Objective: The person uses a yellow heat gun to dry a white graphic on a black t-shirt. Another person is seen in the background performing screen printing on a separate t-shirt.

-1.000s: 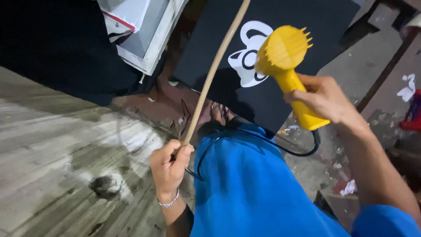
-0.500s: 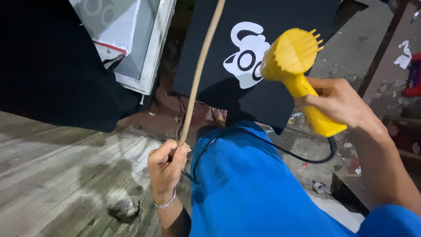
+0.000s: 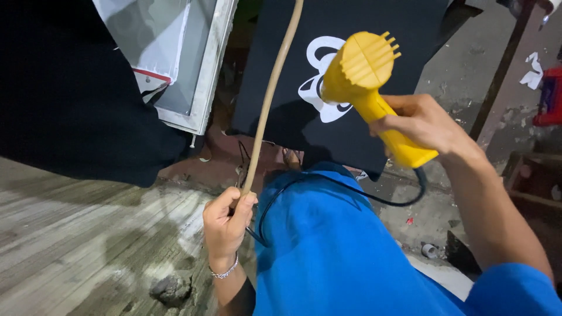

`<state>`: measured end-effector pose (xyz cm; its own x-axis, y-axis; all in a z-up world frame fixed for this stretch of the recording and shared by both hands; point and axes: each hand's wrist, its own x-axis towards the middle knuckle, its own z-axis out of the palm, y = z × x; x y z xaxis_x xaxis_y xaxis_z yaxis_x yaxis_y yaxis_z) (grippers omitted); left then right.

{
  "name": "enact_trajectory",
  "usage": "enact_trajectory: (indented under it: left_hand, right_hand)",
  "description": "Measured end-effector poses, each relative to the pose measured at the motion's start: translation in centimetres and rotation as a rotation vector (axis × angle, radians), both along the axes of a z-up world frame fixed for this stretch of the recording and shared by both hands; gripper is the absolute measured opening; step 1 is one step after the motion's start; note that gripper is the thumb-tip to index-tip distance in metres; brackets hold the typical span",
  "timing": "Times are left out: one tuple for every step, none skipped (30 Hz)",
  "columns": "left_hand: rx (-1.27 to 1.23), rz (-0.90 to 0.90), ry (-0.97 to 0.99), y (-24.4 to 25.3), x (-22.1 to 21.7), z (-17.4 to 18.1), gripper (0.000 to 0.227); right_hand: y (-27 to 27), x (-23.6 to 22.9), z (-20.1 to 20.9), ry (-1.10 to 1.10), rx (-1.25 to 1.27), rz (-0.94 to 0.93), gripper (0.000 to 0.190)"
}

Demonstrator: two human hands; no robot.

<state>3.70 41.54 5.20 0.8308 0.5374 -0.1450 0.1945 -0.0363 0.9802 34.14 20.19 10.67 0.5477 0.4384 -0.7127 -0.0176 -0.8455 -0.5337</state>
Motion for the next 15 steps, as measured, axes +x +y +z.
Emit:
enact_trajectory:
  left_hand:
    - [0.001,-0.002,0.002,-0.1,0.0,0.0,0.028]
    - [-0.011,0.007,0.002,-0.2,0.0,0.0,0.027]
    - [-0.023,0.015,0.002,-0.3,0.0,0.0,0.026]
    - [-0.021,0.012,0.003,-0.2,-0.1,-0.1,0.026]
    - [-0.003,0.008,0.003,-0.1,-0.3,-0.2,0.025]
    - [0.016,0.004,0.004,-0.1,-0.4,-0.4,0.024]
    - [0.017,0.006,0.002,0.0,-0.4,-0.4,0.024]
    - [0.003,0.0,-0.01,0.0,-0.4,-0.5,0.025]
    - [-0.01,-0.005,-0.019,0.1,-0.5,-0.5,0.025]
    - [-0.008,-0.002,-0.019,0.2,-0.5,-0.6,0.025]
    - [-0.005,0.002,0.004,0.2,-0.5,-0.7,0.025]
    - [-0.002,0.006,0.027,0.2,-0.5,-0.7,0.025]
    - [-0.001,0.002,0.028,0.1,-0.4,-0.7,0.025]
    - [-0.008,0.004,0.013,0.1,-0.3,-0.7,0.024]
    - [-0.013,0.005,-0.003,0.1,-0.2,-0.7,0.023]
  right_hand:
    - [0.4,0.0,-0.3,0.002,0.001,-0.002,0.052]
    - [0.7,0.1,-0.5,-0.047,0.046,-0.037,0.051]
    - [1.0,0.2,-0.8,-0.097,0.092,-0.072,0.05]
    - [1.0,0.2,-0.6,-0.096,0.094,-0.075,0.05]
    - [0.9,0.3,-0.4,-0.131,0.074,-0.088,0.046]
    - [0.8,0.5,-0.2,-0.166,0.055,-0.1,0.043]
    - [0.1,0.9,0.0,-0.167,0.056,-0.097,0.043]
    - [-0.7,1.2,0.1,-0.127,0.029,-0.07,0.046]
    - [-1.3,1.6,0.2,-0.084,0.003,-0.041,0.054]
    - [-1.5,1.7,-0.2,-0.084,0.005,-0.038,0.054]
    - [-1.8,1.8,-0.6,-0.103,-0.043,-0.011,0.055]
    - [-2.2,1.8,-1.1,-0.123,-0.091,0.017,0.056]
    - [-1.3,1.7,-0.7,-0.122,-0.091,0.012,0.056]
    - [-0.5,1.6,-0.2,-0.102,-0.012,-0.093,0.052]
    - [0.4,1.5,0.2,-0.083,0.07,-0.2,0.049]
